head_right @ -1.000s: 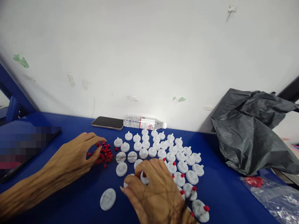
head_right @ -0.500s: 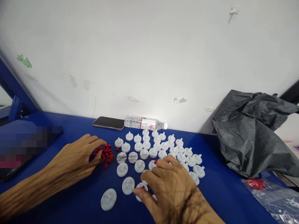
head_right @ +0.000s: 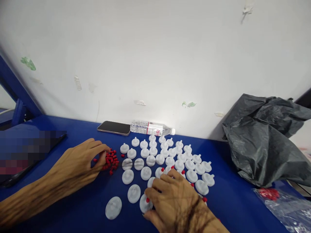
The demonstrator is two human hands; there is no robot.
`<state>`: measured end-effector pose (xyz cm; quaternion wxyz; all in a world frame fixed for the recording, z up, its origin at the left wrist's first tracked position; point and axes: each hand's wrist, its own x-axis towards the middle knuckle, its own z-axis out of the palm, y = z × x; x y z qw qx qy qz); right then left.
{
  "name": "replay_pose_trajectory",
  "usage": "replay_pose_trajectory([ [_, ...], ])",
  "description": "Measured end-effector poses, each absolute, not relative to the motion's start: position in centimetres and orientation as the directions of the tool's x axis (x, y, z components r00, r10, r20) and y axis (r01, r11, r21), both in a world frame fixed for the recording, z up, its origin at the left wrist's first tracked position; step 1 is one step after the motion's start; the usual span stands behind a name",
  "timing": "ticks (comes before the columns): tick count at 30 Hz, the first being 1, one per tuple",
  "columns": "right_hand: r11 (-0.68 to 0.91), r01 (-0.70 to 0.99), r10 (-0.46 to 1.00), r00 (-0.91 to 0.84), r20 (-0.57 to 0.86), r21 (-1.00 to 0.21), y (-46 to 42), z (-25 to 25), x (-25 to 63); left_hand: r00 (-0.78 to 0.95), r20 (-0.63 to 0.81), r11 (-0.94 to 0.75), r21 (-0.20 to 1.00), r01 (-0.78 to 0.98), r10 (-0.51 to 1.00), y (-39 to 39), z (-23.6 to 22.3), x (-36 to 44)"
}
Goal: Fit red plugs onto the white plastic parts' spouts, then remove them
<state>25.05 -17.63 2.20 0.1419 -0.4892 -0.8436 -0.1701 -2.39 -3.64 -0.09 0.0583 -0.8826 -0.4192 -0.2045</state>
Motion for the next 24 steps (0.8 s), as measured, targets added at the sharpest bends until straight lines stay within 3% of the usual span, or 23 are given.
replay_pose_trajectory([
  [4, 0.479, 0.877, 0.78, -0.437, 0.448, 0.022, -18.2, 2.6, 24.8, 0.569, 0.496, -0.693, 0.098, 0.714, 0.656, -4.1, 0.0, -2.2],
  [9, 0.478, 0.866, 0.789, -0.35, 0.505, -0.147, -18.6, 3.0, 24.9, 0.598, 0.618, -0.83, 0.173, 0.53, 0.51, -6.0, 0.7, -1.5],
  [16, 0.462, 0.881, 0.747, -0.328, 0.578, -0.098, -18.3, 2.0, 23.9, 0.67, 0.563, -0.874, 0.266, 0.407, 0.484, -9.4, 0.4, -0.6],
  [20, 0.462, 0.884, 0.719, -0.327, 0.613, -0.07, -18.4, 1.7, 23.1, 0.749, 0.554, -0.931, 0.189, 0.312, 0.364, -9.7, -0.4, -0.4],
  [24, 0.478, 0.878, 0.656, -0.382, 0.651, 0.033, -18.2, 1.7, 22.5, 0.767, 0.571, -0.955, 0.139, 0.262, 0.294, -10.5, -0.3, -0.1],
])
